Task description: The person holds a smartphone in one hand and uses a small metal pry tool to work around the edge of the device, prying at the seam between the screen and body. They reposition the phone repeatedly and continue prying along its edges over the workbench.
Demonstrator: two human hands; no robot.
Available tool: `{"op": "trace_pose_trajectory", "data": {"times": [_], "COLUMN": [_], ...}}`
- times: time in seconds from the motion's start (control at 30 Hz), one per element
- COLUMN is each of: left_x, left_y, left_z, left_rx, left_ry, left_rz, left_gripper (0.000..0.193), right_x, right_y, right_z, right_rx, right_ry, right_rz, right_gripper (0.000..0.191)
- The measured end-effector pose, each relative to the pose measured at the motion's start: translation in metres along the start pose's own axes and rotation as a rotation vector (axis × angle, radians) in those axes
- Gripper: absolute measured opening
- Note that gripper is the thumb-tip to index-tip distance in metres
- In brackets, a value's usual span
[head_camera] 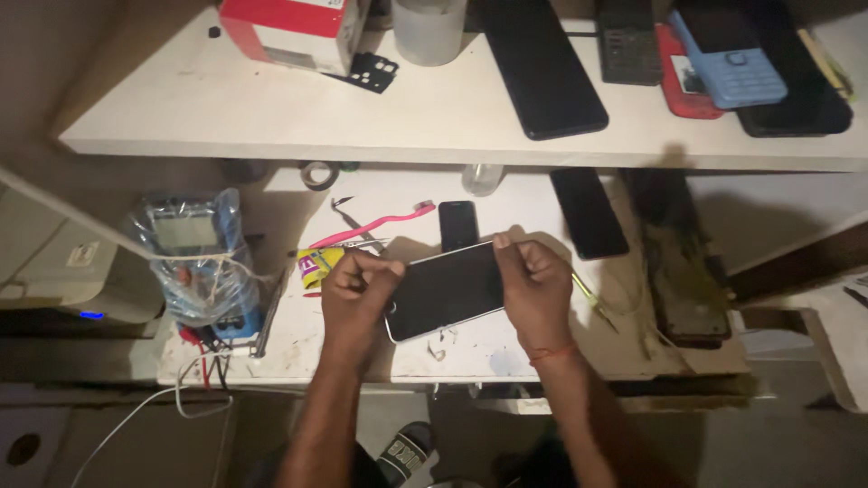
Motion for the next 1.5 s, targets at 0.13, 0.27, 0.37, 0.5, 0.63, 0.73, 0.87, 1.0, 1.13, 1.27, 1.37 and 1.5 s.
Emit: {"op": "trace_pose_trajectory", "data": {"times": [0.13,0.27,0.37,0.5,0.63,0.73,0.87,1.0,1.13,1.27,1.37,1.5], "left_x": [-0.018,-0.025,-0.022,-0.019,-0.010,-0.015,-0.007,0.000,0.000,0.003,-0.001,0.007], "left_y": [-0.006,-0.008,-0.012,-0.017,-0.019,-0.013,-0.004,-0.001,0.000,-0.001,0.001,0.007], "left_z": [0.005,0.016,0.022,0.036,0.052,0.059,0.055,0.045,0.029,0.024,0.025,0.017], "left_rx": [0.098,0.305,0.430,0.597,0.701,0.612,0.461,0.438,0.364,0.312,0.235,0.105], "left_ry": [0.156,0.185,0.109,0.026,0.130,0.204,0.388,0.384,0.172,0.160,0.115,0.434], "left_rz": [0.181,0.374,0.441,0.431,0.385,0.428,0.365,0.170,-0.049,-0.137,-0.092,-0.160], "left_gripper": [0.019,0.034,0.039,0.035,0.028,0.029,0.041,0.044,0.025,0.017,0.018,0.016], "right_x": [-0.002,-0.004,-0.010,-0.022,-0.034,-0.041,-0.048,-0.053,-0.058,-0.066,-0.064,-0.062], "right_y": [0.000,0.000,0.002,-0.003,-0.009,-0.021,-0.027,-0.029,-0.031,-0.035,-0.035,-0.032], "right_z": [0.006,0.004,0.004,0.006,0.001,0.007,0.017,0.019,0.022,0.017,0.008,0.019], "right_rx": [0.032,0.016,0.086,0.165,0.038,0.063,0.121,0.075,0.088,0.013,-0.071,0.092], "right_ry": [-0.091,-0.066,-0.091,-0.030,-0.012,-0.118,-0.202,-0.060,-0.036,0.070,-0.017,-0.052], "right_rz": [-0.023,0.003,0.025,0.125,0.218,0.264,0.287,0.272,0.282,0.381,0.412,0.414], "right_gripper": [0.030,0.023,0.023,0.020,0.023,0.026,0.025,0.017,0.031,0.040,0.041,0.041]}}
Point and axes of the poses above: each hand's wrist, its own y-axis towards the middle knuckle, its own x-axis out of the back of the hand, z = x × y, the point moved 8 cm from there along y, towards the middle knuckle, and after that the axes turned 7 degrees about -y, right-handed, at the moved point
